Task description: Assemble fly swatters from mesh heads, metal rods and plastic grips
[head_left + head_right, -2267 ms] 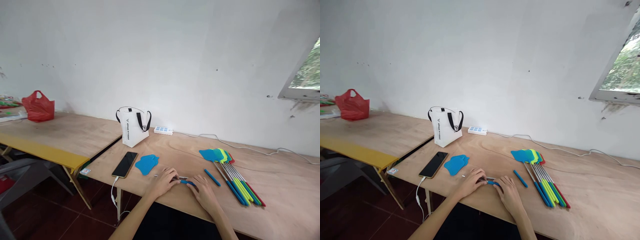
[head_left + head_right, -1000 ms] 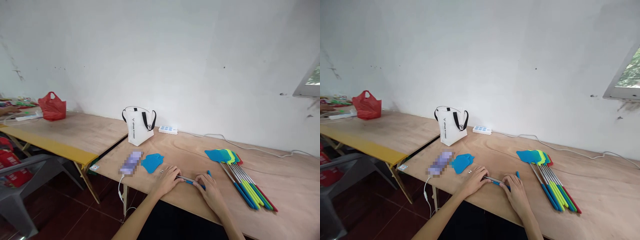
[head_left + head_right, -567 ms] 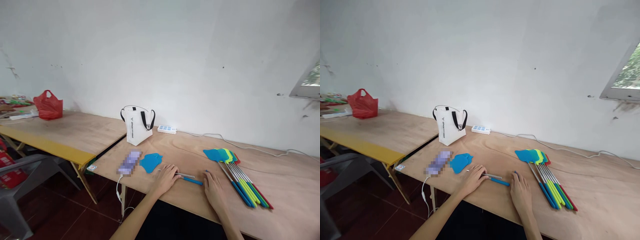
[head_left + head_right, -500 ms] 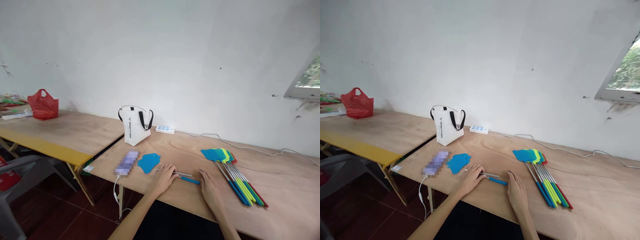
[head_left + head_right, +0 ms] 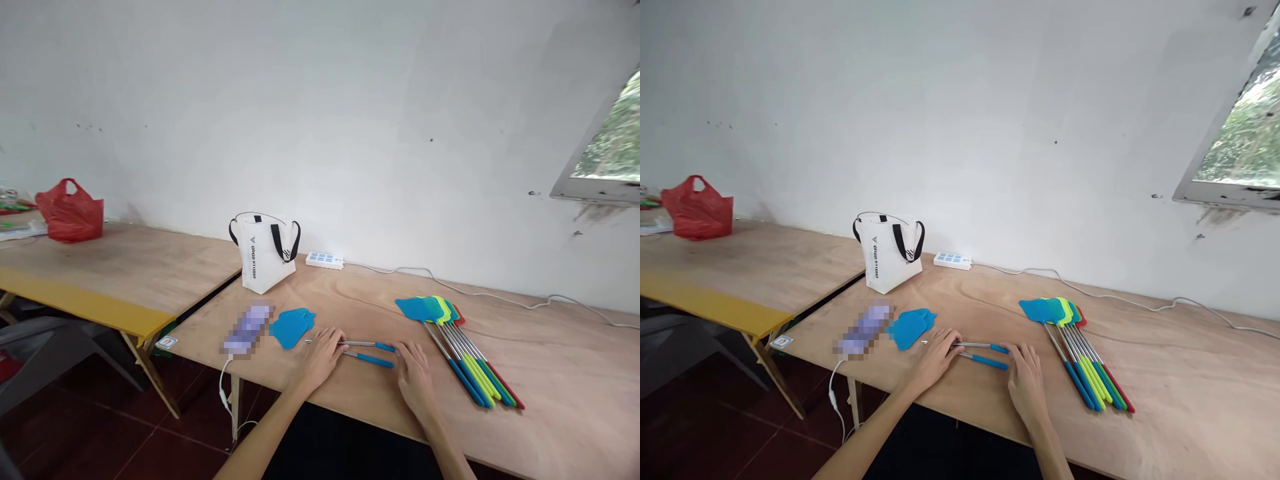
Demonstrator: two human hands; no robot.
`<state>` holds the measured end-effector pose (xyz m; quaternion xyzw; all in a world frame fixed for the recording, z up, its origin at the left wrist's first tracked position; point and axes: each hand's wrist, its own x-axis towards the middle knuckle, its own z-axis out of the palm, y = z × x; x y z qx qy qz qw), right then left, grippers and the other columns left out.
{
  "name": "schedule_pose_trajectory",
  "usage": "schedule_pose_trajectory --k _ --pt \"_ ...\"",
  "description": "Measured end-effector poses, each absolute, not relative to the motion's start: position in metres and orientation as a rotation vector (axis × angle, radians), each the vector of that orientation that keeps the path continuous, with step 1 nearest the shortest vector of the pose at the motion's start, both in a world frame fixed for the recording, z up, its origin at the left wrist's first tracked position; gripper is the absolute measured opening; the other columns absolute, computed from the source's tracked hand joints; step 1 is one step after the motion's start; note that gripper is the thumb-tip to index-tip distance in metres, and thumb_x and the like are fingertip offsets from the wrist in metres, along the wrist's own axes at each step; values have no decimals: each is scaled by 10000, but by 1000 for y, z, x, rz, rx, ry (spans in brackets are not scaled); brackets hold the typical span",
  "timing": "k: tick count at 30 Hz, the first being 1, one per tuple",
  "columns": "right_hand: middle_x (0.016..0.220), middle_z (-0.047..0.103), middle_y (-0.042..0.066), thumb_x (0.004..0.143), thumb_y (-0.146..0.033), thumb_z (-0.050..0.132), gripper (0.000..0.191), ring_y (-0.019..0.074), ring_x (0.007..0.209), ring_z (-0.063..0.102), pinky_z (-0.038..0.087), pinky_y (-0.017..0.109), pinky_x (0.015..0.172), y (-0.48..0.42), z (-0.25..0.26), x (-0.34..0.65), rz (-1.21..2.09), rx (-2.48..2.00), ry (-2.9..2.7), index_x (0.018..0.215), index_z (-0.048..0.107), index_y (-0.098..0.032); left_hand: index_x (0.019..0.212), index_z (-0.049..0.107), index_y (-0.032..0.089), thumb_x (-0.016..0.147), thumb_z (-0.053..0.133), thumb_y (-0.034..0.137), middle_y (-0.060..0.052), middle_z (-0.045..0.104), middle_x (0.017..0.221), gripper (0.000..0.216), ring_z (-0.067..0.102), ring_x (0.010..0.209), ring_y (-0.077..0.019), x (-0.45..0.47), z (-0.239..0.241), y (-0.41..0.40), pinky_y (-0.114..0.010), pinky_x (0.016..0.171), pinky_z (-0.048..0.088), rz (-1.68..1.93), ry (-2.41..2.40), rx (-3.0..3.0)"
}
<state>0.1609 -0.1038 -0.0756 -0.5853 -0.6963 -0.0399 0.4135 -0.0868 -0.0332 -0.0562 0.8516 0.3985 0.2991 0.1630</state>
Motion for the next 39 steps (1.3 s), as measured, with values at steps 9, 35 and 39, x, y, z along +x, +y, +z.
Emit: schedule_pose_trajectory --k 9,35,39 --pt "1062 660 65 944 -123 334 470 261 971 598 498 460 880 -105 -75 158 -82 -1413 -1839 1231 645 -328 983 582 227 1045 524 280 -21 653 1051 99 587 1026 -211 -86 -55 -34 -331 906 441 862 1070 2422" --pt "1053 659 68 973 -137 330 430 245 954 604 535 419 838 -105 -74 159 -29 -1362 -1799 1180 668 -304 977 606 227 1043 553 283 -10 668 1033 101 593 999 -200 -87 -53 -35 -321 883 441 952 1010 2452" --pt "1089 697 62 1035 -257 354 344 238 1027 646 544 398 888 -104 -73 155 72 -1338 -1811 1162 671 -296 972 622 229 1047 549 298 -5 677 1008 125 602 971 -196 -86 -52 -37 -324 880 441 965 1002 2493"
